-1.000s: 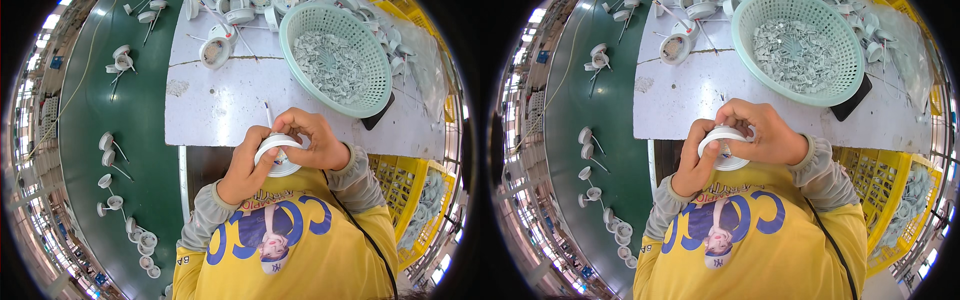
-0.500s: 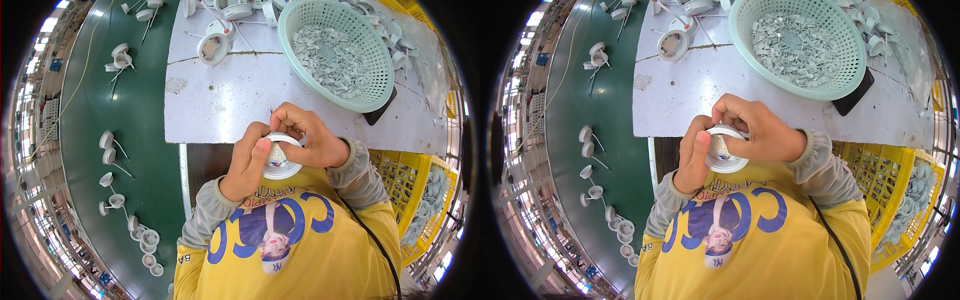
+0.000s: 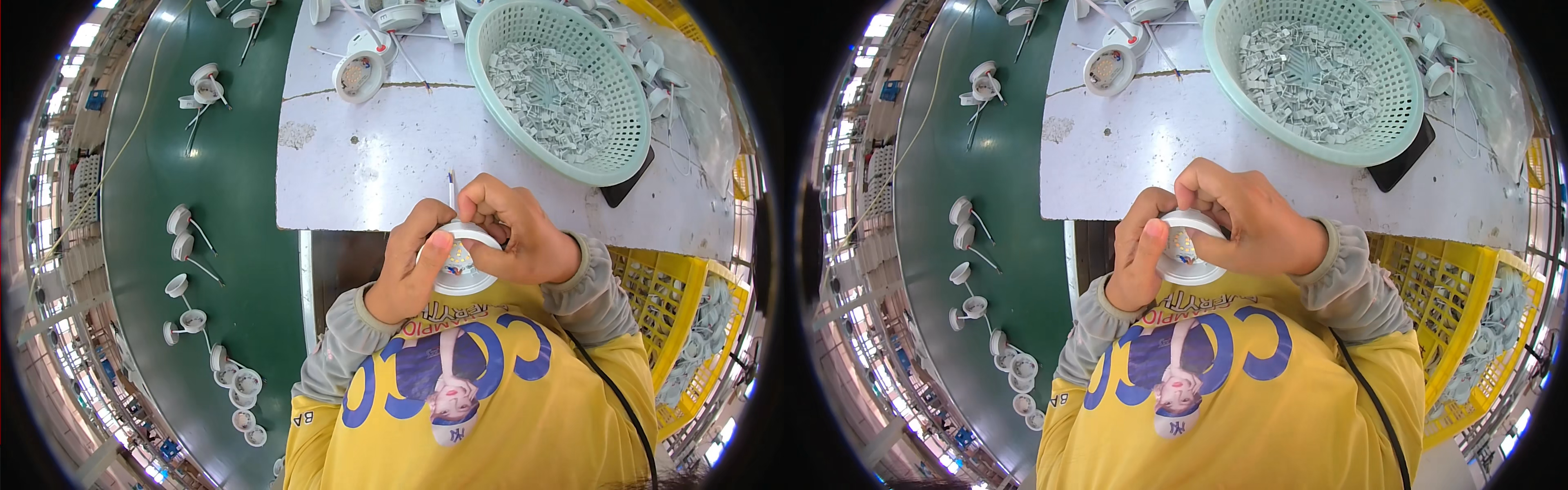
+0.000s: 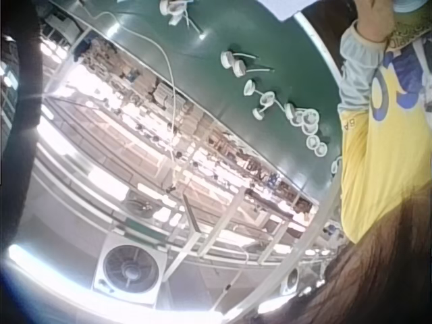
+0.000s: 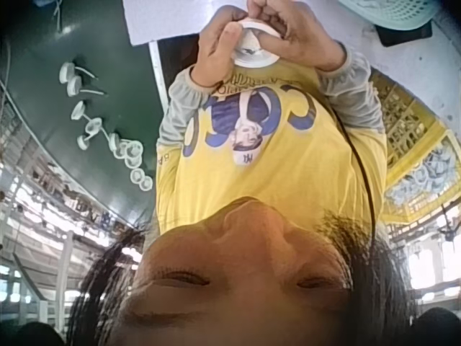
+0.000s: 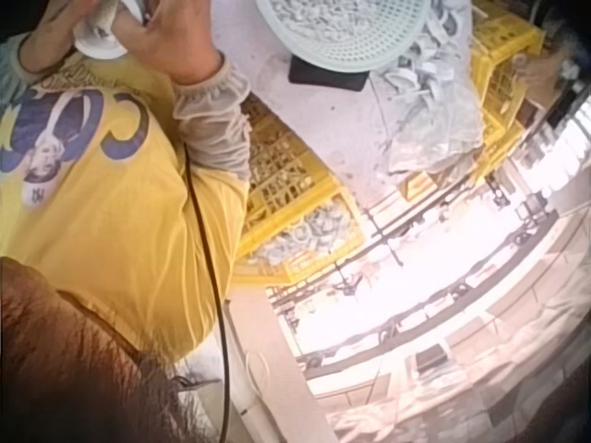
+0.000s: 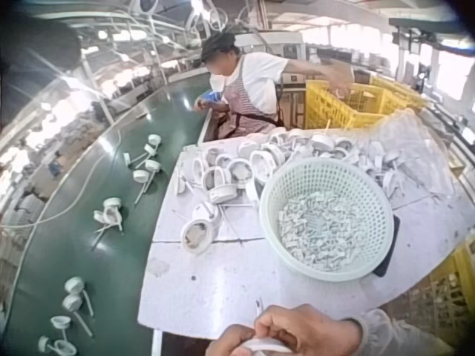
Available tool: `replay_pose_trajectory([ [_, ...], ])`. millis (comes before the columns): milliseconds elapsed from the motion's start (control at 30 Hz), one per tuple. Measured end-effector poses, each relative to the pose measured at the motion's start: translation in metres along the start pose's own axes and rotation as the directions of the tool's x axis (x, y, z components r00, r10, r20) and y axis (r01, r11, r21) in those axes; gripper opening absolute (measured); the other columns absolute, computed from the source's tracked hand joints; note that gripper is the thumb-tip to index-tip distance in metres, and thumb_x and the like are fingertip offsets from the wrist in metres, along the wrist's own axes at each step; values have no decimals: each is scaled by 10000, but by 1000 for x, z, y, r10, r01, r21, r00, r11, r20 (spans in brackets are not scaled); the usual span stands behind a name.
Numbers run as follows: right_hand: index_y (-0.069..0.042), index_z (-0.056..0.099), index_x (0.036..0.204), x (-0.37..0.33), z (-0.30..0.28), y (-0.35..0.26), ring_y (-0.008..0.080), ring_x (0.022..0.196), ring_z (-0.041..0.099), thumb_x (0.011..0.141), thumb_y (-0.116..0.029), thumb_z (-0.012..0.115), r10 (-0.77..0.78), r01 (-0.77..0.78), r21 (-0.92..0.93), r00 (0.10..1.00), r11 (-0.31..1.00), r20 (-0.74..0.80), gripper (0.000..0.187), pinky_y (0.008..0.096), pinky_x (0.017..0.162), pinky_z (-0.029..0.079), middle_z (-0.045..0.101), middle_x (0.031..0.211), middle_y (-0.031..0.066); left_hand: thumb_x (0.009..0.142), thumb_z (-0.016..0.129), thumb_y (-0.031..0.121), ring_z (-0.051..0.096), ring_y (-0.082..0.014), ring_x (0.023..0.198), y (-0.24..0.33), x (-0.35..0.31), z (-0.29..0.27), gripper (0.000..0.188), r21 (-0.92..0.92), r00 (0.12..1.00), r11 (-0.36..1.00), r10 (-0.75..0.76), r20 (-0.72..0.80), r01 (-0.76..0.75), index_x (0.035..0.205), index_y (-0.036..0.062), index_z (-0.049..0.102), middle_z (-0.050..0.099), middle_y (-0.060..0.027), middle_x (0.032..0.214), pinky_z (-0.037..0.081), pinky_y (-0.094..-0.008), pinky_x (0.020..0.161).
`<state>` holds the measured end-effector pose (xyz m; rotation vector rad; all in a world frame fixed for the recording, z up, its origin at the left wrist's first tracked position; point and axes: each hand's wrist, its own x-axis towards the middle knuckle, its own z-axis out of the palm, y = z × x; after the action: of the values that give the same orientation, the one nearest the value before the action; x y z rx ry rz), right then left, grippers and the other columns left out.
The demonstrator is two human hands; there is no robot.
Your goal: The person assembles LED light fixtures by picking circular light casings, taking plastic clips from a basket, and attaching the clips into the casing edges by hand before setting the assembled lights onto a conveyor belt.
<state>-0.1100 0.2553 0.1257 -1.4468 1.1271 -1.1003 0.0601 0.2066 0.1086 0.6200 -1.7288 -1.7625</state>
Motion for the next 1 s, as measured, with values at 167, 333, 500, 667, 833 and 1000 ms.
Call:
replay_pose_trajectory([
  [167,-38,391,898,2,0,3,80,472,365,693,5,588,-7,7,19,1000,1000,10,288,223,426,288,413,565,23,917,393,245,419,-79,663,-3,-2,1,278,-26,1000,1000,-18,-8,18,906,-20,478,500,-40,734,357,-227,586],
  [333,-43,362,908,3,-2,6,89,472,323,702,-6,579,-42,42,-7,995,999,87,302,240,427,261,370,564,26,918,395,246,406,-74,653,-3,-6,0,274,-34,1000,999,-12,-5,11,903,-15,478,490,-32,729,351,-226,581],
  [500,-28,400,924,1,5,11,96,470,346,701,-38,604,-38,38,84,999,996,2,302,238,426,277,429,576,41,924,378,242,405,-73,650,-4,-8,6,277,-44,996,999,-3,-93,-1,900,-17,473,494,-43,739,348,-231,573],
  [667,3,496,806,0,-2,5,96,456,386,707,-115,636,85,-76,-133,995,988,61,208,227,422,305,487,568,47,930,350,252,424,-79,652,-12,-13,6,304,47,989,999,33,-142,-26,912,-25,475,508,-56,736,358,-235,576],
  [833,13,529,780,-3,-4,-5,73,468,401,737,-183,641,122,-127,24,981,992,153,230,231,421,319,485,560,32,928,332,264,448,-90,655,-9,-16,3,331,-3,991,1000,-16,-133,16,922,-34,476,522,-66,724,366,-236,578],
  [1000,9,538,802,-8,-3,11,51,507,387,785,-208,595,41,-60,143,990,988,135,224,227,438,310,487,597,13,912,355,297,462,-98,637,-10,-15,-2,348,-37,1000,999,9,0,-9,903,-29,476,535,-73,730,370,-242,568],
])
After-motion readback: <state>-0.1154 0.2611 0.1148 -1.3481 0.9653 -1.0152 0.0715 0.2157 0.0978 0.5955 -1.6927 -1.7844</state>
